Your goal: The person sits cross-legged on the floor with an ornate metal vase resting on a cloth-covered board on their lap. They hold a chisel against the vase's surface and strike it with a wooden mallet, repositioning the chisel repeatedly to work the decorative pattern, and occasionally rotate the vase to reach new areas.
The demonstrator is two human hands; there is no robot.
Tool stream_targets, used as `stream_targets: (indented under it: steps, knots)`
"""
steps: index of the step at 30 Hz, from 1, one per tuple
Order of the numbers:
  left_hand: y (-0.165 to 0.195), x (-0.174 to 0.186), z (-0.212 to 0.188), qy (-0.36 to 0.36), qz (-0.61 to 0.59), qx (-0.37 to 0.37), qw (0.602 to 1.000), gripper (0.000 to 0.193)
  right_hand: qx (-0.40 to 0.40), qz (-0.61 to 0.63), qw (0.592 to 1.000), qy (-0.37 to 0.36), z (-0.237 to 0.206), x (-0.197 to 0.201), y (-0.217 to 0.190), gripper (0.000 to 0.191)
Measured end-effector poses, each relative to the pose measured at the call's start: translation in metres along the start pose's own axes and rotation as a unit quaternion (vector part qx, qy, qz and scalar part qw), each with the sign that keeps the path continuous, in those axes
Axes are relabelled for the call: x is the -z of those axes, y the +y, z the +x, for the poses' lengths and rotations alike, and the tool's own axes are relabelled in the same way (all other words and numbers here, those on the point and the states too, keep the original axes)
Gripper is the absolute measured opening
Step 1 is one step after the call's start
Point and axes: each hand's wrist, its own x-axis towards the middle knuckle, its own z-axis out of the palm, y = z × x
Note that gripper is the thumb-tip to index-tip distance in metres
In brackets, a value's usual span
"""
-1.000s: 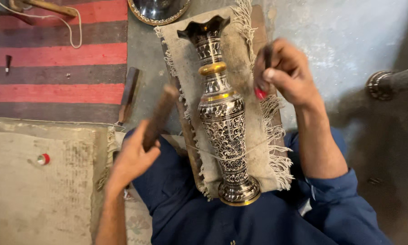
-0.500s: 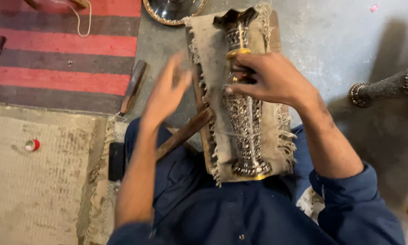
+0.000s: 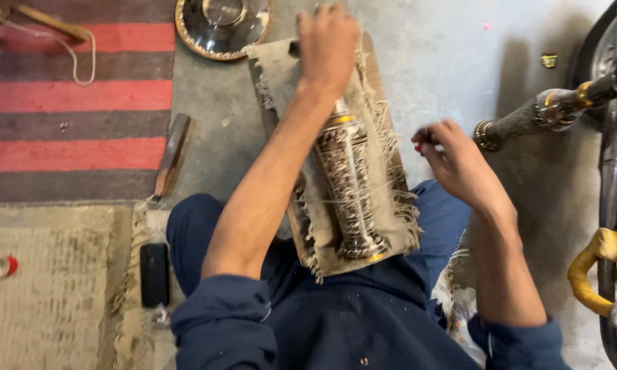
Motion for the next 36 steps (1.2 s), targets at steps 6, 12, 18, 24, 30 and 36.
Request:
stream_targets:
  steps: [6,12,18,24,30,36]
  knots:
    - [-0.035,0.007,-0.036,-0.01,-0.475,0.226,0.85,0.028,-0.078,0.251,0.965,0.007,-0.023,0.012,0.019,0.029]
    - [-0.052,0.006,-0.051,-0.017,-0.434,0.12,0.893,0.018,-0.032,0.328,0.943,-0.043,0.036,0.0,-0.023,0.038]
    - [-0.079,0.058,-0.162,-0.034,-0.356,0.216,0.909,0.044,0.102,0.216,0.953,-0.187,0.098,-0.016,-0.058,0.041]
    - [-0.109,0.135,-0.269,-0.45,-0.378,0.352,0.729,0.045,0.137,0.174,0.929,-0.297,0.137,-0.029,-0.061,0.027]
    - [-0.088,0.152,-0.291,-0.322,-0.437,0.419,0.728,0.041,0.177,0.162,0.915,-0.325,0.153,-0.029,-0.05,0.045]
    - [-0.062,0.151,-0.251,-0.191,-0.55,0.444,0.681,0.053,0.199,0.236,0.895,-0.323,0.156,-0.021,-0.031,0.037]
